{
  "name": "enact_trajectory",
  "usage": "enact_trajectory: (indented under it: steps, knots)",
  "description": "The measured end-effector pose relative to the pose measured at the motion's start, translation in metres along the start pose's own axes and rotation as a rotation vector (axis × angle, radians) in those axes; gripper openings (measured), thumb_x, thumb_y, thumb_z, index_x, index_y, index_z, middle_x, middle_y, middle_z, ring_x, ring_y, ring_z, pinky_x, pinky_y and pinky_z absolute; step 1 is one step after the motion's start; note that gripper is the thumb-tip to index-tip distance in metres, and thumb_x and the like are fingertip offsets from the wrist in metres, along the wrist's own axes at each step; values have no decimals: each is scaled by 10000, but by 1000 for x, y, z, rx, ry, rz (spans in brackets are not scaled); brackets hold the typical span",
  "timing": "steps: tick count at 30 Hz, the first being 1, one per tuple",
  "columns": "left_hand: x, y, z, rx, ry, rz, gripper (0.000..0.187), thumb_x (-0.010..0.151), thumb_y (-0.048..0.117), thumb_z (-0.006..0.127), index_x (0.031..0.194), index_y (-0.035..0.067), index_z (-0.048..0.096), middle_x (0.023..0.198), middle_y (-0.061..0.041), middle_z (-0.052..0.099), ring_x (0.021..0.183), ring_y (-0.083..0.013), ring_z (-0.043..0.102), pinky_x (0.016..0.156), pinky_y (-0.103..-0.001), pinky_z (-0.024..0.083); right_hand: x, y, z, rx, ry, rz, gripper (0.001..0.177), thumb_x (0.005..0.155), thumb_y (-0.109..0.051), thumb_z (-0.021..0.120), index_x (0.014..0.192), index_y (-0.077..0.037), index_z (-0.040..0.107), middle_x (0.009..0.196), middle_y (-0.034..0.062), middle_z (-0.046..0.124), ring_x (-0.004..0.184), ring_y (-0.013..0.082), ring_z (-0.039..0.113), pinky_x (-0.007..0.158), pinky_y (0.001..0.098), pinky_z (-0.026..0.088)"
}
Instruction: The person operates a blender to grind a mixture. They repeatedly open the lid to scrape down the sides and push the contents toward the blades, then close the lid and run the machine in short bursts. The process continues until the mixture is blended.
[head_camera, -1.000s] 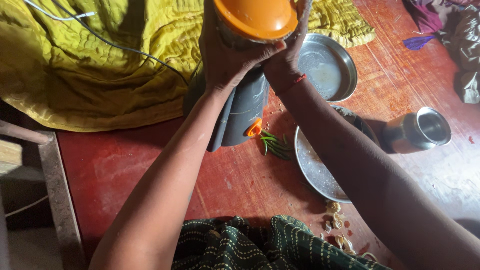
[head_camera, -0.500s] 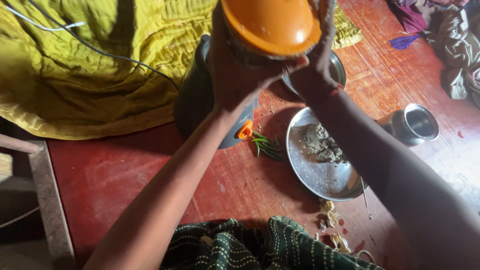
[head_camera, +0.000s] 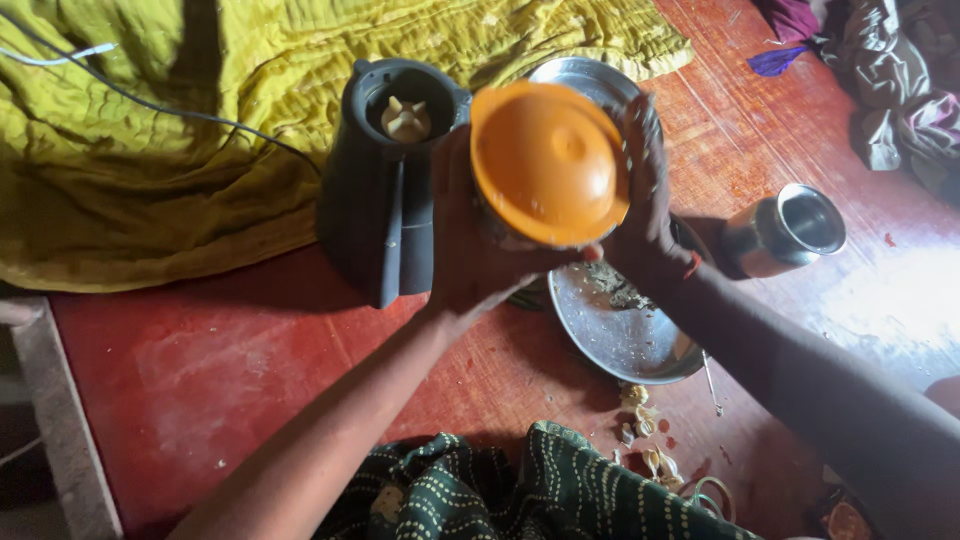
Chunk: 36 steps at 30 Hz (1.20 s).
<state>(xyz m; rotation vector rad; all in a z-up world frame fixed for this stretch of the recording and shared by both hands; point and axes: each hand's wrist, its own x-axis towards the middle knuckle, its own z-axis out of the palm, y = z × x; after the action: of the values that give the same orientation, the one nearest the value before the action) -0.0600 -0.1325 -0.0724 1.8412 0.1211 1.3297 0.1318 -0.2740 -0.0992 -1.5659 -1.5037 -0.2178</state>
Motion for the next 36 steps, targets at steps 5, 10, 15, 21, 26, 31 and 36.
enact_trajectory:
  steps: [5,10,15,21,26,31,36]
  knots:
    - [-28,-3,11,51,-30,-11,1195,645,648,934,1520,29,406,1394,-165,480,1331,-337,476,1164,-464,429,-25,-2,-5,-283,-25,13,874,1018,-140,747,1680,-40,185,1630,199,447,1481,336,506,1268,443,424]
    - [-52,-16,22,21,-83,-65,1228,657,669,916,1527,4,361,1428,-192,444,1369,-357,464,1168,-488,433,-34,-10,8,599,124,578,696,1121,-420,516,1488,161,408,1402,262,550,1305,289,552,1117,427,469]
    - [-71,-29,25,-26,-122,-164,1177,615,606,947,1491,25,418,1393,-165,493,1324,-336,501,1141,-497,420,-42,-2,21,811,155,816,525,1090,-505,484,1211,-19,638,1146,84,675,1053,132,649,928,344,553]
    - [-91,-53,36,-6,-137,-84,1213,623,579,951,1526,7,378,1459,-172,491,1384,-363,496,1184,-501,406,-89,35,32,917,254,974,459,1193,-445,542,1216,12,570,1104,110,541,1010,168,529,910,376,479]
    - [-114,-66,39,-56,-183,-144,1248,622,530,979,1542,-4,327,1503,-199,458,1429,-381,461,1223,-495,370,-142,59,43,74,16,454,552,1149,-433,450,1537,-42,432,1455,107,423,1340,173,421,1184,325,344]
    - [-128,-71,43,-55,-201,-211,1262,562,499,1003,1535,21,356,1493,-153,488,1418,-337,482,1218,-492,371,-141,73,62,676,397,1158,433,1028,-396,570,1299,-58,557,1280,63,507,1176,126,508,1033,299,430]
    - [-131,-75,55,-138,-165,-287,1240,567,526,990,1533,47,376,1473,-145,472,1405,-321,477,1198,-457,417,-121,67,57,789,327,982,351,1073,-336,648,1117,9,696,1035,6,626,953,69,530,851,273,468]
